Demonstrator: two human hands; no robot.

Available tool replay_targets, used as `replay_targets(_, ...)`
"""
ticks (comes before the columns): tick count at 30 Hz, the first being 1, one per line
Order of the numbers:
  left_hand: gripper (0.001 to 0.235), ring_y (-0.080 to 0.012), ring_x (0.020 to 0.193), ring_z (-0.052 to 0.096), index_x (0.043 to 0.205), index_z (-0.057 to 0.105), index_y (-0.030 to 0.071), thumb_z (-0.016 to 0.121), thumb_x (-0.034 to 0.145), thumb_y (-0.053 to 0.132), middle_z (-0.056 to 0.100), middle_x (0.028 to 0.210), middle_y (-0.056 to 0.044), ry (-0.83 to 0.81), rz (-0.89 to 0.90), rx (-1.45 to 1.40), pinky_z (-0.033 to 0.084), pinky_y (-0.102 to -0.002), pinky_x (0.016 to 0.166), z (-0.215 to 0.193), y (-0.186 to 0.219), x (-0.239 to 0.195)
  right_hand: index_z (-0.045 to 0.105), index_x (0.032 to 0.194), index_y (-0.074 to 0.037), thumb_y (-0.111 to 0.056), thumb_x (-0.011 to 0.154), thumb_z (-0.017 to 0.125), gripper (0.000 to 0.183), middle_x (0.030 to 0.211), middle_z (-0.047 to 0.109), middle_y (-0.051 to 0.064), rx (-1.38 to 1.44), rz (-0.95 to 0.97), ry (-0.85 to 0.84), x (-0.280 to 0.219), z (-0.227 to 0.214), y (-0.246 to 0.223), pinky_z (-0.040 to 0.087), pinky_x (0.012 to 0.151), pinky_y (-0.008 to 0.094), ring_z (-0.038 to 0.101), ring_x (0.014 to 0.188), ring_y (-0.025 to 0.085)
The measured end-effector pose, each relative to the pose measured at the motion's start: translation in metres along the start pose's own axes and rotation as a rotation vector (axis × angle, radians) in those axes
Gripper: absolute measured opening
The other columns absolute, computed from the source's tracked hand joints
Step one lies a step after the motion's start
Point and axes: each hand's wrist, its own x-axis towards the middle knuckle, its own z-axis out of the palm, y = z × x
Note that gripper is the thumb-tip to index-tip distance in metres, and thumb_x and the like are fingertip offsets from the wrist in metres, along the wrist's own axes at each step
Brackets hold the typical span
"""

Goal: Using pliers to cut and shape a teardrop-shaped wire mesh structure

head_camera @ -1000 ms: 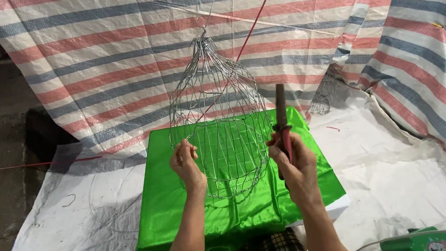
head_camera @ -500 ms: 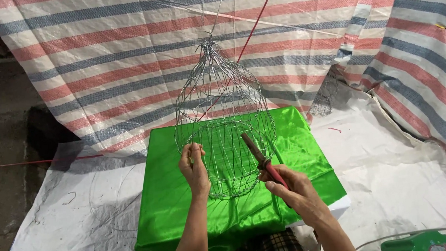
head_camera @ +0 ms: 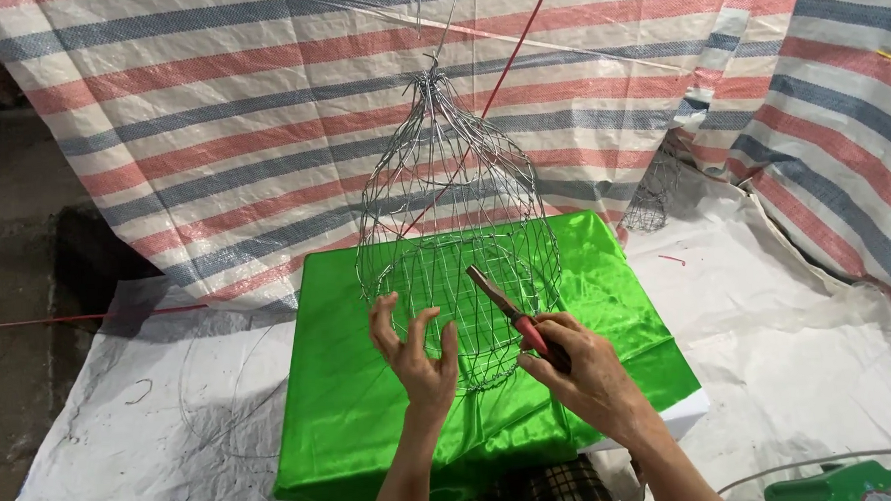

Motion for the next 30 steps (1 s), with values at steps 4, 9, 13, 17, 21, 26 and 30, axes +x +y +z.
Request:
replay_targets(4,0.024,-0.0365,0.149,0.036,0.099,0.070,0.019,0.064,0.098,0.042,0.043,0.152,-0.018,-0.048,0.014,0.101,0.028,-0.063,0.125,0.008,-0.008,-0.020,0.072,0.115,-0.008,-0.040,0.091,0.068,0.041,0.119,0.067,0.006,-0.036,-0.028,0.019,0.004,-0.002,-0.008,0.062,0.074,0.035,0.073,0.087,0.021)
replay_targets(9,0.024,-0.0383,0.150,0.033,0.086,0.068,0.018,0.064,0.100,0.037,0.044,0.151,-0.017,-0.063,-0.009,0.111,0.024,-0.065,0.125,0.012,-0.015,-0.035,0.071,0.115,-0.009,-0.037,0.091,0.069,0.037,0.118,0.066,0.005,-0.092,-0.043,0.046,0.008,0.001,-0.012,0.065,0.075,0.036,0.072,0.085,0.020)
replay_targets(13,0.019,-0.0363,0.149,0.035,0.089,0.067,0.015,0.065,0.101,0.029,0.040,0.154,-0.019,-0.064,-0.018,0.077,0.027,-0.061,0.125,0.012,-0.017,-0.041,0.070,0.113,-0.009,-0.038,0.092,0.069,0.036,0.107,0.066,0.003,-0.066,-0.022,0.006,0.012,0.006,-0.006,0.060,0.067,0.033,0.068,0.077,0.017)
replay_targets(17,0.011,-0.0366,0.148,0.039,0.094,0.067,0.012,0.067,0.101,0.020,0.034,0.157,-0.019,-0.065,-0.039,-0.010,0.032,-0.063,0.125,0.013,-0.013,-0.041,0.069,0.125,-0.008,-0.040,0.093,0.064,0.046,0.094,0.070,0.004,0.111,0.045,-0.077,0.015,0.005,0.007,0.052,0.055,0.024,0.062,0.065,0.013)
replay_targets(21,0.007,-0.0374,0.148,0.038,0.094,0.067,0.011,0.068,0.100,0.015,0.035,0.156,-0.019,-0.060,-0.061,-0.042,0.037,-0.063,0.123,0.013,-0.011,-0.042,0.077,0.114,-0.008,-0.040,0.086,0.067,0.044,0.090,0.070,0.005,0.396,0.221,-0.135,0.012,-0.010,-0.017,0.054,0.074,0.029,0.065,0.080,0.016)
replay_targets(26,0.007,-0.0375,0.148,0.037,0.097,0.067,0.011,0.068,0.100,0.018,0.034,0.156,-0.019,-0.085,-0.066,-0.033,0.038,-0.063,0.122,0.011,-0.010,-0.043,0.072,0.110,-0.009,-0.046,0.092,0.064,0.042,0.100,0.066,0.003,-0.062,0.000,-0.017,0.010,0.003,0.000,0.055,0.057,0.027,0.062,0.068,0.014)
replay_targets(30,0.012,-0.0380,0.147,0.039,0.095,0.067,0.012,0.067,0.102,0.022,0.036,0.154,-0.019,-0.075,-0.058,-0.021,0.041,-0.063,0.119,0.014,-0.015,-0.047,0.071,0.097,-0.007,-0.032,0.088,0.077,0.027,0.102,0.069,0.004,-0.103,-0.111,0.126,0.008,0.009,-0.007,0.058,0.067,0.037,0.070,0.075,0.020)
